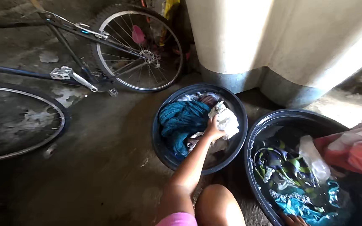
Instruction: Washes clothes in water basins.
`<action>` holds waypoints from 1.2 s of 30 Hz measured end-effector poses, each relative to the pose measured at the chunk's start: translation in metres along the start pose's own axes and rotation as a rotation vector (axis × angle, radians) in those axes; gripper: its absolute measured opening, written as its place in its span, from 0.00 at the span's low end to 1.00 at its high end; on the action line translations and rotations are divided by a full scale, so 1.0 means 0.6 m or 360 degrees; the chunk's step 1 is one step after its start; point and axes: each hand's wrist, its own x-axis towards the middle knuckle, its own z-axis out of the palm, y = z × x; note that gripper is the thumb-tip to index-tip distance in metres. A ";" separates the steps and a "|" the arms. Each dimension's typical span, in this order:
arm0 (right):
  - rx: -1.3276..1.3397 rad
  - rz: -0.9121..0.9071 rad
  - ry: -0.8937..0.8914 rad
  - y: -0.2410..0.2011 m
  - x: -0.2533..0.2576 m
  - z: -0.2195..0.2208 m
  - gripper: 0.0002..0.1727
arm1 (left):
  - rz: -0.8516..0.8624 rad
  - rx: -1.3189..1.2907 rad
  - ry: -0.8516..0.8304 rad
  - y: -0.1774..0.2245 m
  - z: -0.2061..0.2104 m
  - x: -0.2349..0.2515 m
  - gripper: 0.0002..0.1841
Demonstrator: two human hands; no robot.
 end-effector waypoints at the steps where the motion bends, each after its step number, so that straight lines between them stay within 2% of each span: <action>1: -0.0003 0.0001 0.0011 0.000 0.000 0.001 0.44 | 0.0011 -0.0058 -0.0068 0.002 0.012 0.011 0.62; 2: -0.0009 -0.0003 0.0021 0.001 0.000 0.004 0.44 | 0.0012 -0.0011 -0.0105 0.005 0.025 0.018 0.63; 3: -0.0012 -0.0012 0.0030 0.003 0.000 0.006 0.44 | 0.0007 0.0085 -0.0098 0.008 0.035 0.021 0.60; 6: -0.0002 -0.0024 0.0040 0.006 0.001 0.009 0.45 | -0.0049 0.0249 -0.0001 0.024 0.027 0.003 0.36; 8: 0.0003 -0.0013 0.0035 0.003 -0.003 0.005 0.45 | -0.0022 0.0084 0.0042 0.029 -0.016 -0.030 0.27; 14: 0.0032 0.0001 -0.0008 0.000 -0.005 0.000 0.45 | 0.0073 -0.0623 0.0309 -0.034 -0.175 -0.180 0.28; 20: 0.0002 0.0008 -0.0018 0.008 -0.001 0.003 0.45 | 0.0039 -0.0566 0.0386 -0.092 -0.263 -0.282 0.29; 22: 0.0015 0.0010 -0.0012 0.007 -0.002 0.003 0.45 | -0.0019 -0.0481 0.0281 -0.094 -0.274 -0.292 0.29; 25: 0.0000 -0.0010 -0.0017 0.007 0.000 0.004 0.46 | -0.0073 -0.0249 0.0133 -0.104 -0.268 -0.282 0.33; 27: -0.0015 -0.0024 -0.0013 0.009 0.004 0.005 0.46 | 0.0005 -0.0054 0.0108 -0.116 -0.258 -0.266 0.34; 29: 0.0002 -0.0013 -0.0012 0.009 0.002 0.005 0.46 | 0.0056 0.0275 -0.0050 -0.125 -0.234 -0.246 0.30; 30: 0.0003 0.0004 -0.0031 0.007 0.000 0.005 0.46 | -0.0007 0.0466 -0.0224 -0.132 -0.214 -0.233 0.28; 33: -0.0013 0.0024 -0.0064 0.004 0.004 0.003 0.47 | -0.0310 0.0932 -0.0747 -0.148 -0.136 -0.190 0.30; 36: -0.0020 0.0008 -0.0024 0.008 0.006 0.009 0.47 | -0.0404 0.1208 -0.0791 -0.158 -0.086 -0.143 0.29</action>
